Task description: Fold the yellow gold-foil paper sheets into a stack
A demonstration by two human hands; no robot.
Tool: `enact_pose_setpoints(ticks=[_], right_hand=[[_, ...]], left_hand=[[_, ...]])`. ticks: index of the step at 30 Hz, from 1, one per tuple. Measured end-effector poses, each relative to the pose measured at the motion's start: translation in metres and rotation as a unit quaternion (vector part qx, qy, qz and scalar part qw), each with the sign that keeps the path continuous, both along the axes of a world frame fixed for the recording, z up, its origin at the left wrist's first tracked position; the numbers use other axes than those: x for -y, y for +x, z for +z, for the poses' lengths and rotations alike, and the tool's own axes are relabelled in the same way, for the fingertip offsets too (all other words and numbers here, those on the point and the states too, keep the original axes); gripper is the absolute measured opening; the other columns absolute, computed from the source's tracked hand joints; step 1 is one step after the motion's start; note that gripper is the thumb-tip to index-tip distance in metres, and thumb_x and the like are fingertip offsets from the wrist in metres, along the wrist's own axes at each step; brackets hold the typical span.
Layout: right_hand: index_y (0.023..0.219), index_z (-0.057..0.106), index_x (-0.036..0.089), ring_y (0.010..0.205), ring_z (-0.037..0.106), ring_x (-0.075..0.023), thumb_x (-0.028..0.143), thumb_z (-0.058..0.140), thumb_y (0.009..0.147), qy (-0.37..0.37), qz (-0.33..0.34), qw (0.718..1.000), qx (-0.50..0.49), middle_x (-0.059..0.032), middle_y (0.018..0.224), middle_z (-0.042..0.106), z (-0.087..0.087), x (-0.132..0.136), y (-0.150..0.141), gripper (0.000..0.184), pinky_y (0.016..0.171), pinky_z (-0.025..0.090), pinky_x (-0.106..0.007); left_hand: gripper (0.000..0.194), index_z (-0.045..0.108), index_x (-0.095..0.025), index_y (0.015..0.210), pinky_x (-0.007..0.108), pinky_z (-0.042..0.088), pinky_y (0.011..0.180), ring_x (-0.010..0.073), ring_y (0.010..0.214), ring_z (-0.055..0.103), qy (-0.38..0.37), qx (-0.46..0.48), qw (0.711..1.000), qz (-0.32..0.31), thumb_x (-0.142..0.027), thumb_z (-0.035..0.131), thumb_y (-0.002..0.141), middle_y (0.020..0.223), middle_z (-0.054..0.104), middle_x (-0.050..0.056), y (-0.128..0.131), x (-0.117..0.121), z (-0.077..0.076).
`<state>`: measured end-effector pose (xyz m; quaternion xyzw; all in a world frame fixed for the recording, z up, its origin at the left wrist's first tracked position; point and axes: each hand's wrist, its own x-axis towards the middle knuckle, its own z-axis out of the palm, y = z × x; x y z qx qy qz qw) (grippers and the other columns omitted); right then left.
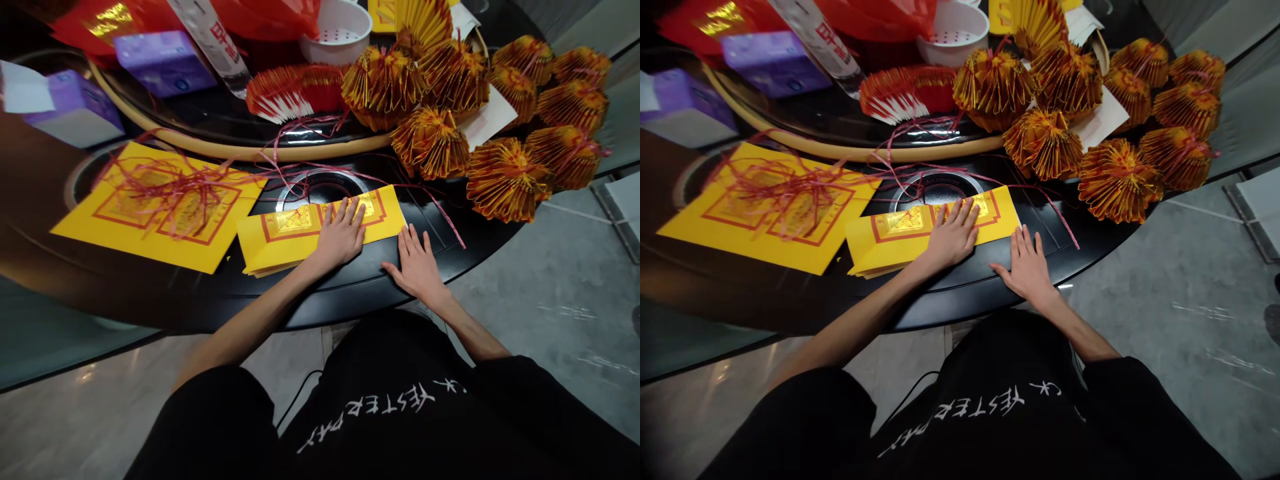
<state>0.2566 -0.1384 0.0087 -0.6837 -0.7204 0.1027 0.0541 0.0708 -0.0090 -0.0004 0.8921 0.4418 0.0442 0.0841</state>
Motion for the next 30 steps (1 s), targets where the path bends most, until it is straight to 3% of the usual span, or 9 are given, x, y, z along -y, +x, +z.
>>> enact_pose_setpoints(ticks=[8, 14, 18, 30], right_hand=[[0.161, 0.04, -0.001, 0.163, 0.022, -0.036, 0.071, 0.018, 0.105, 0.026, 0.1, 0.994, -0.031, -0.024, 0.168, 0.037, 0.016, -0.045, -0.023, 0.094, 0.133, 0.007, -0.06], [0.16, 0.039, -0.004, 0.161, 0.027, -0.037, 0.072, 0.017, 0.105, 0.002, 0.101, 0.995, -0.016, -0.0265, 0.168, 0.036, 0.011, -0.072, -0.041, 0.096, 0.133, 0.007, -0.059], [0.16, 0.041, -0.003, 0.161, 0.027, -0.0374, 0.072, 0.02, 0.105, 0.003, 0.094, 0.996, -0.01, -0.0266, 0.168, 0.035, 0.006, -0.063, -0.038, 0.095, 0.132, 0.007, -0.06], [0.16, 0.037, -0.005, 0.162, 0.023, -0.0394, 0.069, 0.03, 0.105, 0.02, 0.028, 0.999, 0.011, -0.0274, 0.17, 0.029, -0.007, -0.004, -0.002, 0.093, 0.13, 0.007, -0.067]], left_hand=[[0.064, 0.037, -0.011, 0.165, 0.059, 0.012, 0.132, 0.0322, 0.165, 0.018, 0.001, -0.02, 1.0, -0.006, -0.033, 0.031, 0.106, 0.174, 0.026, 0.015, 0.001, 0.001, 0.004], [0.063, 0.037, -0.012, 0.165, 0.06, 0.013, 0.132, 0.0331, 0.164, 0.018, 0.0, -0.03, 0.999, -0.018, -0.034, 0.031, 0.107, 0.174, 0.027, 0.016, -0.002, -0.001, -0.002], [0.063, 0.037, -0.013, 0.165, 0.061, 0.012, 0.132, 0.0324, 0.164, 0.019, 0.007, -0.018, 1.0, -0.014, -0.035, 0.032, 0.106, 0.174, 0.027, 0.015, -0.002, -0.001, -0.004], [0.064, 0.037, -0.012, 0.165, 0.058, 0.01, 0.133, 0.0318, 0.165, 0.019, 0.011, -0.02, 1.0, -0.002, -0.034, 0.031, 0.105, 0.175, 0.026, 0.015, 0.0, 0.001, 0.0]])
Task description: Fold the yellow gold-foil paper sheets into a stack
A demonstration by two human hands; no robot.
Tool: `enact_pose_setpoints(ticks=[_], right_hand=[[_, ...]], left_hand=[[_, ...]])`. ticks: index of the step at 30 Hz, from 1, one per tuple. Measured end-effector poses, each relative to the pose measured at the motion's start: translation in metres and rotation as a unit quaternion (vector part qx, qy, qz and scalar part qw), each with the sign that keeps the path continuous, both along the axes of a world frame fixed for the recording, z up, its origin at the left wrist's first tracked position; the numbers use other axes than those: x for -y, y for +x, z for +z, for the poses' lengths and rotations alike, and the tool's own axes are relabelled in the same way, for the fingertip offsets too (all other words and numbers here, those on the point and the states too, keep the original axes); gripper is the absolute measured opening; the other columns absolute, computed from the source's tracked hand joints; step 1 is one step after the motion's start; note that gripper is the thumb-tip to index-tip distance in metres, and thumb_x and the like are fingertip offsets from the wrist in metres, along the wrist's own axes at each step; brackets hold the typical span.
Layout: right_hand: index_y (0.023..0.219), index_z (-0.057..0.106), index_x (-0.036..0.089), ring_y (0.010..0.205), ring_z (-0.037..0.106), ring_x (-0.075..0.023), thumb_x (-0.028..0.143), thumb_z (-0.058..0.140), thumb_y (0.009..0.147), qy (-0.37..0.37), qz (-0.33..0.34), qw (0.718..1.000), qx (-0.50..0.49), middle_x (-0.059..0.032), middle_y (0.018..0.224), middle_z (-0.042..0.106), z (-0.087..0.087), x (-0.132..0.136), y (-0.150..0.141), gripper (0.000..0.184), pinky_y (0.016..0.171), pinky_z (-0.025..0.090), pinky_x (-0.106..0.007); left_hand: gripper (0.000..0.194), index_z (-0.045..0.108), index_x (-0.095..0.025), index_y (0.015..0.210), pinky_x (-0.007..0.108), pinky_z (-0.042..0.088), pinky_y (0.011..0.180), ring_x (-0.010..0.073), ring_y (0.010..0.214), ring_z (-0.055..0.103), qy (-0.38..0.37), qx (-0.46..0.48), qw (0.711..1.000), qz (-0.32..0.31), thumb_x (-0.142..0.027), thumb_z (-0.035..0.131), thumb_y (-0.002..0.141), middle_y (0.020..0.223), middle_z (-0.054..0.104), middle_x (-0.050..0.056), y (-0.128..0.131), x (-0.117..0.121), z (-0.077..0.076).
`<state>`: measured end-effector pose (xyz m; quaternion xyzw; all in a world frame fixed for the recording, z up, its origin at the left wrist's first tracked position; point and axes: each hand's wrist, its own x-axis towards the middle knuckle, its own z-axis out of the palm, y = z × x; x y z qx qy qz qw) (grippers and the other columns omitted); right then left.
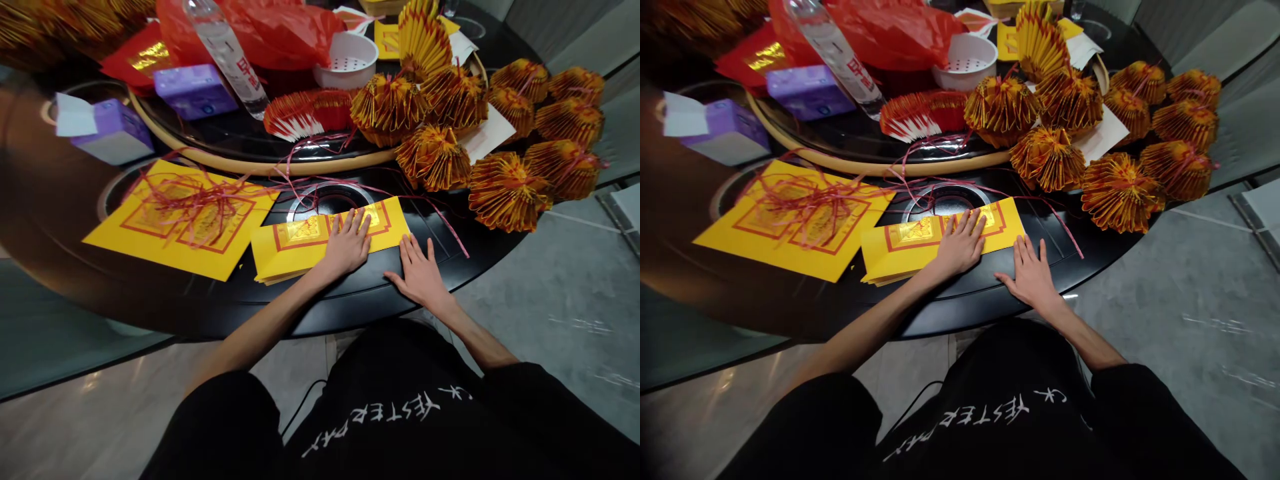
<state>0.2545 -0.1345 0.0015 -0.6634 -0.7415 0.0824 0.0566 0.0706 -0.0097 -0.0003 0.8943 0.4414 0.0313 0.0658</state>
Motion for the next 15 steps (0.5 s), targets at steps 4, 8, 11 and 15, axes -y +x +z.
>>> enact_pose_setpoints(ticks=[4, 8, 11, 15], right_hand=[[0.16, 0.037, -0.005, 0.163, 0.021, -0.0394, 0.066, 0.03, 0.106, 0.006, 0.006, 1.0, -0.011, -0.0274, 0.17, 0.031, 0.001, 0.008, 0.011, 0.089, 0.13, 0.01, -0.068], [0.164, 0.034, 0.002, 0.164, 0.019, -0.0361, 0.062, 0.028, 0.108, 0.063, 0.038, 0.996, -0.049, -0.0239, 0.169, 0.037, 0.016, -0.006, 0.022, 0.083, 0.131, 0.013, -0.065], [0.163, 0.037, 0.004, 0.164, 0.02, -0.0332, 0.058, 0.029, 0.109, 0.077, 0.115, 0.989, -0.061, -0.0214, 0.168, 0.04, 0.029, -0.031, 0.028, 0.077, 0.132, 0.014, -0.062], [0.159, 0.046, 0.008, 0.163, 0.023, -0.0322, 0.055, 0.037, 0.109, 0.033, 0.241, 0.969, -0.047, -0.0183, 0.166, 0.044, 0.028, -0.071, 0.026, 0.07, 0.132, 0.016, -0.06]], left_hand=[[0.066, 0.036, -0.012, 0.166, 0.058, 0.011, 0.132, 0.0307, 0.165, 0.018, 0.003, 0.005, 1.0, 0.004, -0.034, 0.032, 0.104, 0.175, 0.026, 0.015, 0.0, -0.001, -0.001], [0.074, 0.035, 0.0, 0.163, 0.059, 0.014, 0.132, 0.0366, 0.164, 0.019, 0.026, 0.019, 0.999, 0.044, -0.042, 0.038, 0.102, 0.173, 0.027, 0.023, 0.0, 0.002, 0.003], [0.077, 0.044, 0.005, 0.156, 0.061, 0.014, 0.131, 0.0429, 0.161, 0.024, 0.051, 0.024, 0.996, 0.075, -0.047, 0.043, 0.1, 0.167, 0.037, 0.029, 0.001, 0.007, 0.007], [0.077, 0.047, 0.008, 0.152, 0.062, 0.02, 0.129, 0.0472, 0.154, 0.037, 0.059, 0.019, 0.994, 0.092, -0.047, 0.046, 0.099, 0.158, 0.047, 0.034, 0.002, 0.011, 0.008]])
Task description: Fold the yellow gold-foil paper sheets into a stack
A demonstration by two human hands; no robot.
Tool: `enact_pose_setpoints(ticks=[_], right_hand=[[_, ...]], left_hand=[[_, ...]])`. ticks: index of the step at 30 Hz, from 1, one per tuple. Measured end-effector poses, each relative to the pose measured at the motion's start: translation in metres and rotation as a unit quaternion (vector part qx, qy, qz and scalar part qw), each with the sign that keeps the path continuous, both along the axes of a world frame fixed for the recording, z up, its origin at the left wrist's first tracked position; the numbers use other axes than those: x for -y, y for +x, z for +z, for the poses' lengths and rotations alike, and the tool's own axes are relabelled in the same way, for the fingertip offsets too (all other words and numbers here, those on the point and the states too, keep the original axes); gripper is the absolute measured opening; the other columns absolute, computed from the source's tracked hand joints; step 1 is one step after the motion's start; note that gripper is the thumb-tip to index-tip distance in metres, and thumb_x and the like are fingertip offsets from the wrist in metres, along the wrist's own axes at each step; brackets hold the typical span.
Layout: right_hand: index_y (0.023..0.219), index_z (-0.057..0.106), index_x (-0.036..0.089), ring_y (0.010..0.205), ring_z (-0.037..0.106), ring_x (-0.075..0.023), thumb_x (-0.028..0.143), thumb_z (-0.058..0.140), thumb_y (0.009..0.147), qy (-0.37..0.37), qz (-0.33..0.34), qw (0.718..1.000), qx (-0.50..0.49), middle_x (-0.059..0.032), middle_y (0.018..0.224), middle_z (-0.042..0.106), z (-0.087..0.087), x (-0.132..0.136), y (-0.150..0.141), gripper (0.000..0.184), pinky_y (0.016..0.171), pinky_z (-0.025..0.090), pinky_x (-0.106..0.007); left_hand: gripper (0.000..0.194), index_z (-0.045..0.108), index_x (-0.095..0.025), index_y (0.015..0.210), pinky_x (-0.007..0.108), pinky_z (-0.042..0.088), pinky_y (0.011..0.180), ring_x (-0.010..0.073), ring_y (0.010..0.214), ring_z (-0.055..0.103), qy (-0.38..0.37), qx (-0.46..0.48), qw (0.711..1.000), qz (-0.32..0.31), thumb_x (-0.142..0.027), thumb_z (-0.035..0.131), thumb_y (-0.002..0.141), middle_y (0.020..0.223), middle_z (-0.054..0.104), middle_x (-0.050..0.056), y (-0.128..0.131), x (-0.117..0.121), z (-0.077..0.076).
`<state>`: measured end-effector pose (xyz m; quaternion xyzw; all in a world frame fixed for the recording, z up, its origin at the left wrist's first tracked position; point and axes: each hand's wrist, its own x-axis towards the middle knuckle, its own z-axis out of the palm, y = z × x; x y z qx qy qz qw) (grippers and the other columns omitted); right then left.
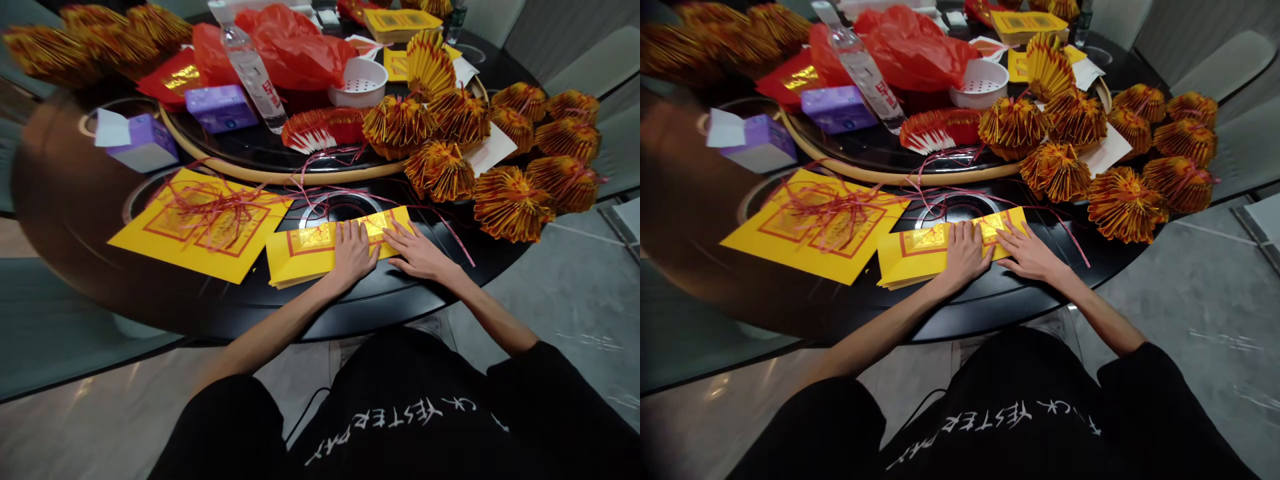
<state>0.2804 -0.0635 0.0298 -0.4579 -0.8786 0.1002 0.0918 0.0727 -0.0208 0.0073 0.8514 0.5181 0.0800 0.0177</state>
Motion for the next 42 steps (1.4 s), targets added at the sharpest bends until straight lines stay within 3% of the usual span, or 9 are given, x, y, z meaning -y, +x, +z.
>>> enact_pose_setpoints(ticks=[5, 10, 16, 21, 26, 31, 33, 37, 42], right_hand=[[0.159, 0.046, 0.01, 0.162, 0.026, -0.0326, 0.052, 0.043, 0.108, -0.03, 0.064, 0.997, 0.029, -0.0177, 0.166, 0.044, -0.014, -0.031, -0.011, 0.067, 0.132, 0.016, -0.061], [0.16, 0.047, 0.012, 0.163, 0.024, -0.0318, 0.048, 0.04, 0.108, -0.037, 0.065, 0.995, 0.059, -0.0133, 0.166, 0.045, -0.01, -0.049, -0.021, 0.062, 0.132, 0.01, -0.062], [0.161, 0.045, 0.015, 0.162, 0.025, -0.0314, 0.043, 0.035, 0.109, -0.031, 0.047, 0.996, 0.072, -0.0108, 0.166, 0.046, -0.01, -0.075, -0.03, 0.059, 0.131, 0.01, -0.065], [0.16, 0.046, 0.016, 0.164, 0.021, -0.0313, 0.041, 0.033, 0.11, -0.029, 0.033, 0.996, 0.074, -0.0093, 0.166, 0.046, -0.017, -0.08, -0.036, 0.058, 0.13, 0.006, -0.067], [0.16, 0.047, 0.019, 0.164, 0.019, -0.0314, 0.044, 0.026, 0.111, 0.024, -0.02, 0.999, 0.023, -0.0073, 0.167, 0.047, 0.007, -0.074, -0.022, 0.059, 0.13, 0.006, -0.067], [0.152, 0.058, 0.015, 0.153, 0.043, -0.0302, 0.046, 0.024, 0.111, 0.084, -0.121, 0.988, -0.05, -0.0134, 0.152, 0.063, 0.035, -0.049, 0.017, 0.062, 0.129, 0.027, -0.057], [0.153, 0.057, 0.013, 0.155, 0.04, -0.0318, 0.047, 0.03, 0.11, 0.071, -0.097, 0.992, -0.033, -0.0148, 0.153, 0.061, 0.031, -0.034, 0.024, 0.06, 0.129, 0.026, -0.058], [0.161, 0.046, 0.013, 0.163, 0.025, -0.0321, 0.047, 0.04, 0.108, 0.008, -0.026, 0.999, 0.024, -0.0142, 0.161, 0.053, 0.005, -0.005, 0.015, 0.063, 0.132, 0.013, -0.063], [0.162, 0.044, 0.017, 0.163, 0.026, -0.0294, 0.046, 0.041, 0.109, -0.03, -0.035, 0.998, 0.042, -0.0127, 0.167, 0.044, -0.022, 0.024, 0.014, 0.061, 0.132, 0.015, -0.062]], left_hand=[[0.089, 0.032, 0.014, 0.157, 0.061, 0.02, 0.129, 0.0478, 0.157, 0.03, -0.019, 0.019, 0.999, 0.019, -0.049, 0.047, 0.097, 0.163, 0.037, 0.037, 0.0, -0.003, -0.012], [0.094, 0.025, 0.014, 0.16, 0.059, 0.015, 0.131, 0.0451, 0.163, 0.012, -0.057, 0.038, 0.998, 0.002, -0.048, 0.049, 0.094, 0.172, 0.017, 0.034, -0.001, -0.006, -0.018], [0.089, 0.027, 0.012, 0.161, 0.057, 0.013, 0.132, 0.0428, 0.164, 0.012, -0.078, 0.052, 0.995, 0.014, -0.049, 0.043, 0.099, 0.172, 0.019, 0.033, 0.001, -0.003, -0.013], [0.087, 0.03, 0.013, 0.16, 0.054, 0.012, 0.133, 0.0428, 0.164, 0.011, -0.093, 0.024, 0.995, 0.022, -0.049, 0.043, 0.1, 0.172, 0.02, 0.032, 0.004, -0.002, -0.007], [0.087, 0.03, 0.015, 0.159, 0.056, 0.013, 0.133, 0.0449, 0.163, 0.012, -0.084, 0.022, 0.996, 0.017, -0.048, 0.044, 0.101, 0.171, 0.018, 0.035, 0.003, -0.002, -0.006], [0.087, 0.03, 0.015, 0.159, 0.058, 0.012, 0.132, 0.045, 0.163, 0.012, -0.078, 0.026, 0.997, 0.012, -0.05, 0.043, 0.102, 0.171, 0.018, 0.035, 0.002, -0.003, -0.009], [0.084, 0.029, 0.008, 0.163, 0.059, 0.012, 0.132, 0.044, 0.164, 0.012, -0.078, 0.029, 0.997, 0.007, -0.049, 0.043, 0.103, 0.173, 0.017, 0.031, 0.0, -0.004, -0.009], [0.072, 0.035, -0.012, 0.166, 0.061, 0.01, 0.132, 0.0413, 0.165, 0.009, -0.085, 0.036, 0.996, -0.009, -0.046, 0.042, 0.104, 0.177, 0.014, 0.018, -0.002, -0.004, -0.006], [0.072, 0.033, -0.011, 0.167, 0.062, 0.005, 0.133, 0.0376, 0.166, 0.002, -0.084, 0.028, 0.996, -0.024, -0.043, 0.038, 0.103, 0.177, 0.019, 0.011, -0.002, -0.004, -0.003]])
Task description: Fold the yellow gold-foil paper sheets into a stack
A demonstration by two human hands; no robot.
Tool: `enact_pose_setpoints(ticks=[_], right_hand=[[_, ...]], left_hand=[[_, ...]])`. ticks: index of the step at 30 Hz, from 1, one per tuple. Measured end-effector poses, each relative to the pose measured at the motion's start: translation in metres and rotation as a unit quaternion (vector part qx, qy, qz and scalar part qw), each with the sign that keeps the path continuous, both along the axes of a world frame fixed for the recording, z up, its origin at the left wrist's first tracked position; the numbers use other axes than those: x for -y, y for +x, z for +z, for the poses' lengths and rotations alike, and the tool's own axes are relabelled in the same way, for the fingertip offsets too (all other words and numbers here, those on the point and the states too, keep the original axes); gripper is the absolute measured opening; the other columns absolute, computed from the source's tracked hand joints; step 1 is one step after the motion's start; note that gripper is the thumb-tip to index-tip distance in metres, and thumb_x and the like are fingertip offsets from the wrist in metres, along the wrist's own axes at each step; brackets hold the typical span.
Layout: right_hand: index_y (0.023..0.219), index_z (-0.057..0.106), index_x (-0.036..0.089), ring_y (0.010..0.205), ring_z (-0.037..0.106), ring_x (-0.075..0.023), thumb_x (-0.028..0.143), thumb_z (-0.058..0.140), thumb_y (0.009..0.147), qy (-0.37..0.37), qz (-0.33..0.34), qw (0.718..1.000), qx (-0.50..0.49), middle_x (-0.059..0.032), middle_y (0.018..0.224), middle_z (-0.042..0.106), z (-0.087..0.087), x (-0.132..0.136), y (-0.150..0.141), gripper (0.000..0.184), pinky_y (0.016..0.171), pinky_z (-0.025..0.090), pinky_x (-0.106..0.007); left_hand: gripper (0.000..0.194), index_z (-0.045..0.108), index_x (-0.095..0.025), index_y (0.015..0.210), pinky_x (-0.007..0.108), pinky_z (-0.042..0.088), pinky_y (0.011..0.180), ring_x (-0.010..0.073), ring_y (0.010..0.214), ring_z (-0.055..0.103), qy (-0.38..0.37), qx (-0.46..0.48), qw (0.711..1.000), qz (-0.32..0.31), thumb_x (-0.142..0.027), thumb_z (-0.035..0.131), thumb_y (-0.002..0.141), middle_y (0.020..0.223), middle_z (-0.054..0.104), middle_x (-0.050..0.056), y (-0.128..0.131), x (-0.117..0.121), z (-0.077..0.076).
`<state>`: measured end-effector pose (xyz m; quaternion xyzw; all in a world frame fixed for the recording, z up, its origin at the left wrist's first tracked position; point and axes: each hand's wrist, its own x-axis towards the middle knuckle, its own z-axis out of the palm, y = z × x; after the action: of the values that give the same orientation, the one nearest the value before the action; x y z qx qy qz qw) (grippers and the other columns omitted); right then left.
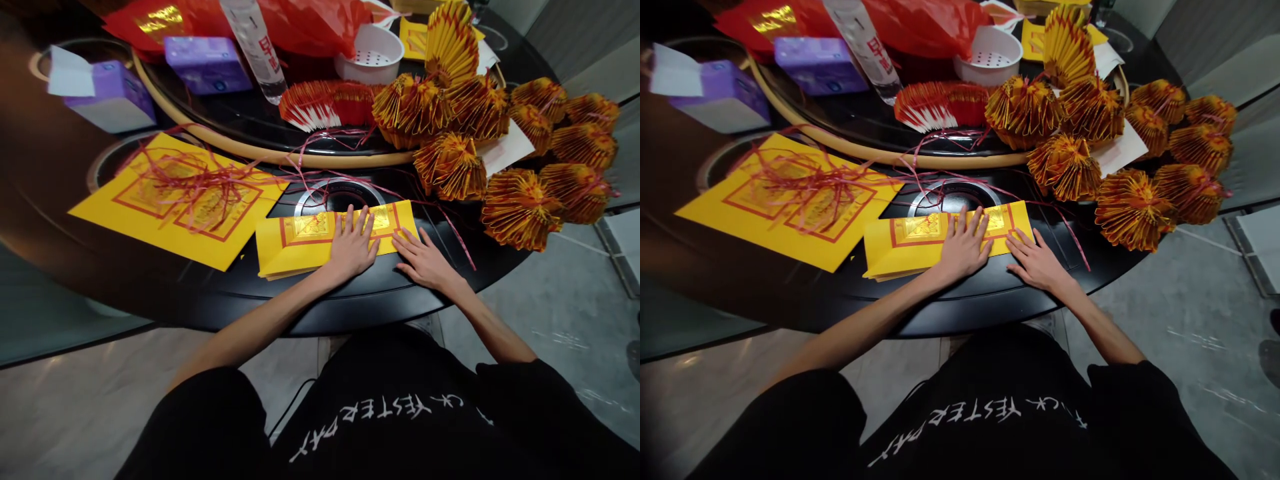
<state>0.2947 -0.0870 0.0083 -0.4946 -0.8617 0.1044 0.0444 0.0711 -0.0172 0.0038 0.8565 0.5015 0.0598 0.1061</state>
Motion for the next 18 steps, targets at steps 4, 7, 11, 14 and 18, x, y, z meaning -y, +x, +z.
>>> enact_pose_setpoints(ticks=[4, 7, 11, 14, 18], right_hand=[[0.162, 0.044, 0.015, 0.163, 0.025, -0.0298, 0.042, 0.034, 0.11, -0.012, -0.031, 0.999, -0.003, -0.0114, 0.168, 0.042, -0.006, 0.025, 0.025, 0.059, 0.131, 0.014, -0.063], [0.162, 0.044, 0.016, 0.163, 0.025, -0.0314, 0.042, 0.033, 0.109, 0.005, -0.042, 0.999, -0.034, -0.0119, 0.165, 0.048, -0.001, 0.033, 0.036, 0.06, 0.129, 0.016, -0.066], [0.147, 0.063, 0.018, 0.147, 0.05, -0.0333, 0.04, 0.031, 0.109, 0.08, -0.102, 0.987, -0.099, -0.014, 0.142, 0.07, 0.02, 0.016, 0.024, 0.054, 0.122, 0.033, -0.059], [0.119, 0.076, 0.016, 0.113, 0.067, -0.0312, 0.042, 0.03, 0.111, 0.068, -0.14, 0.986, -0.06, -0.0162, 0.115, 0.077, 0.04, -0.015, 0.005, 0.053, 0.102, 0.049, -0.046], [0.107, 0.079, 0.012, 0.1, 0.071, -0.0305, 0.05, 0.028, 0.112, 0.003, -0.113, 0.99, 0.082, -0.0184, 0.105, 0.079, 0.054, -0.057, -0.017, 0.064, 0.084, 0.049, -0.038]], left_hand=[[0.072, 0.033, -0.008, 0.167, 0.063, 0.005, 0.133, 0.0373, 0.166, 0.003, 0.0, -0.009, 1.0, -0.005, -0.043, 0.034, 0.103, 0.176, 0.024, 0.01, 0.0, 0.0, 0.0], [0.073, 0.032, -0.009, 0.167, 0.064, 0.005, 0.132, 0.0378, 0.166, 0.005, -0.001, -0.008, 1.0, -0.006, -0.044, 0.034, 0.103, 0.176, 0.025, 0.011, 0.0, -0.001, -0.002], [0.073, 0.031, -0.012, 0.168, 0.063, 0.004, 0.133, 0.037, 0.166, 0.008, 0.007, -0.006, 1.0, -0.002, -0.045, 0.035, 0.103, 0.175, 0.026, 0.011, 0.0, -0.001, -0.003], [0.072, 0.031, -0.011, 0.168, 0.063, 0.004, 0.133, 0.037, 0.165, 0.01, 0.007, -0.01, 1.0, -0.004, -0.045, 0.035, 0.104, 0.175, 0.026, 0.012, 0.0, -0.001, -0.003], [0.075, 0.027, -0.006, 0.168, 0.063, 0.005, 0.133, 0.0381, 0.165, 0.009, 0.006, -0.018, 1.0, -0.006, -0.046, 0.034, 0.104, 0.175, 0.024, 0.013, 0.0, -0.001, -0.004]])
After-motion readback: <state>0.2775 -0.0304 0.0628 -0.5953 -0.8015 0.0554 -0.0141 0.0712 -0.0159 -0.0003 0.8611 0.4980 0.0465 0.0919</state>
